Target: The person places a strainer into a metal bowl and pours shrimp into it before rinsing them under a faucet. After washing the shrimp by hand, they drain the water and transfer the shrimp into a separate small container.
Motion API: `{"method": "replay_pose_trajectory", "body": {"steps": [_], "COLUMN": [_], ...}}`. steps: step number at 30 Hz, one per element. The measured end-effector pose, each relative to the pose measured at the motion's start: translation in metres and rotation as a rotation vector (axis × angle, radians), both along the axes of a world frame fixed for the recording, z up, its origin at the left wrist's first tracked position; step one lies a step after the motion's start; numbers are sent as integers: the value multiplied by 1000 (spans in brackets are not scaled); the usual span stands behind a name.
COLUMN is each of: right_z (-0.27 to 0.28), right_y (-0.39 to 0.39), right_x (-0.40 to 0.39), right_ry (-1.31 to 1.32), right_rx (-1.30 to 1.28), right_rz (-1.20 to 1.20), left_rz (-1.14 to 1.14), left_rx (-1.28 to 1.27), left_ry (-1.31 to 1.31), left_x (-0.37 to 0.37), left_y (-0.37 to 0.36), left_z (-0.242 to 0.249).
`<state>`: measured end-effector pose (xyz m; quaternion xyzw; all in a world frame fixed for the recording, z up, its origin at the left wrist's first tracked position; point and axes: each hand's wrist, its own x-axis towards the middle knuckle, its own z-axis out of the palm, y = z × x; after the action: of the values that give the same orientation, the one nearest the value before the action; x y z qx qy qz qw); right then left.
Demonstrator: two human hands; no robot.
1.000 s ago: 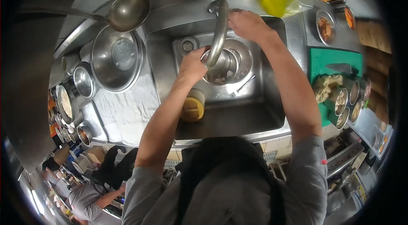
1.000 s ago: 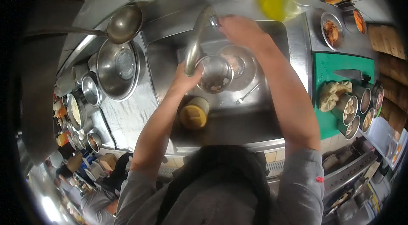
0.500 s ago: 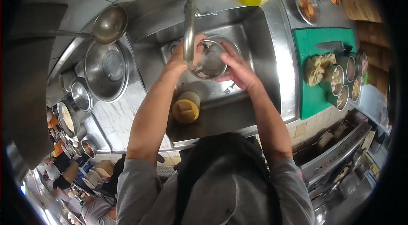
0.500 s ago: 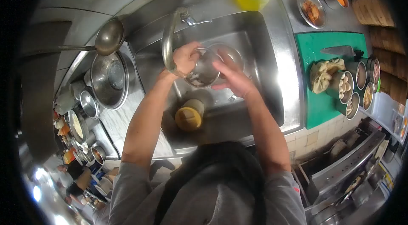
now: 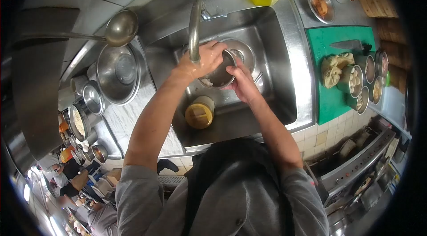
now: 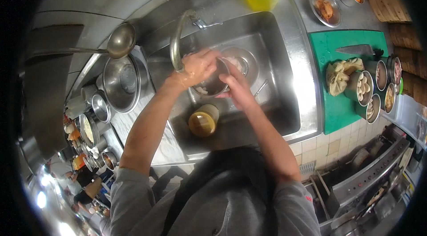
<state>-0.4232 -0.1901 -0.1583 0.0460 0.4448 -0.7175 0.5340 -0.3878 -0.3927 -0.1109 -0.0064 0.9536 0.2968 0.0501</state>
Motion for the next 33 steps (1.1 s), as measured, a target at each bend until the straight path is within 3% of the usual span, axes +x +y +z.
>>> {"method": "replay_pose_trajectory", "body": {"steps": [4,11,13,17,19,22,25,33], "right_z": [-1,2,-7,-28,-25,-11,1,-3], "right_y": [1,6,9,18,19,18,19,5], "right_x": [1,-1,-5,-15,-15,-17,-18,-4], "right_ry": [63,194,435,699,659,640,446,257], "right_rx": [21,79,123,202,208,247,232,155], "right_rz": [-66,-142,-162,-189,-209,-212,-229,-222], "left_rz": [-32,-44,-1,-9,46,107,142,-24], "left_rx": [43,275,343,14,-17,97,76,-428], "left_ry": [122,40,50,30,-113,-118,138,319], "left_x": [-6,-18,-17,-6,-4,-5,-3,-14], "left_y": [0,-8,-9,-3,2,0,7,22], "left_z": [-10,-10,-11,-7,-1,-7,-6,-2]}}
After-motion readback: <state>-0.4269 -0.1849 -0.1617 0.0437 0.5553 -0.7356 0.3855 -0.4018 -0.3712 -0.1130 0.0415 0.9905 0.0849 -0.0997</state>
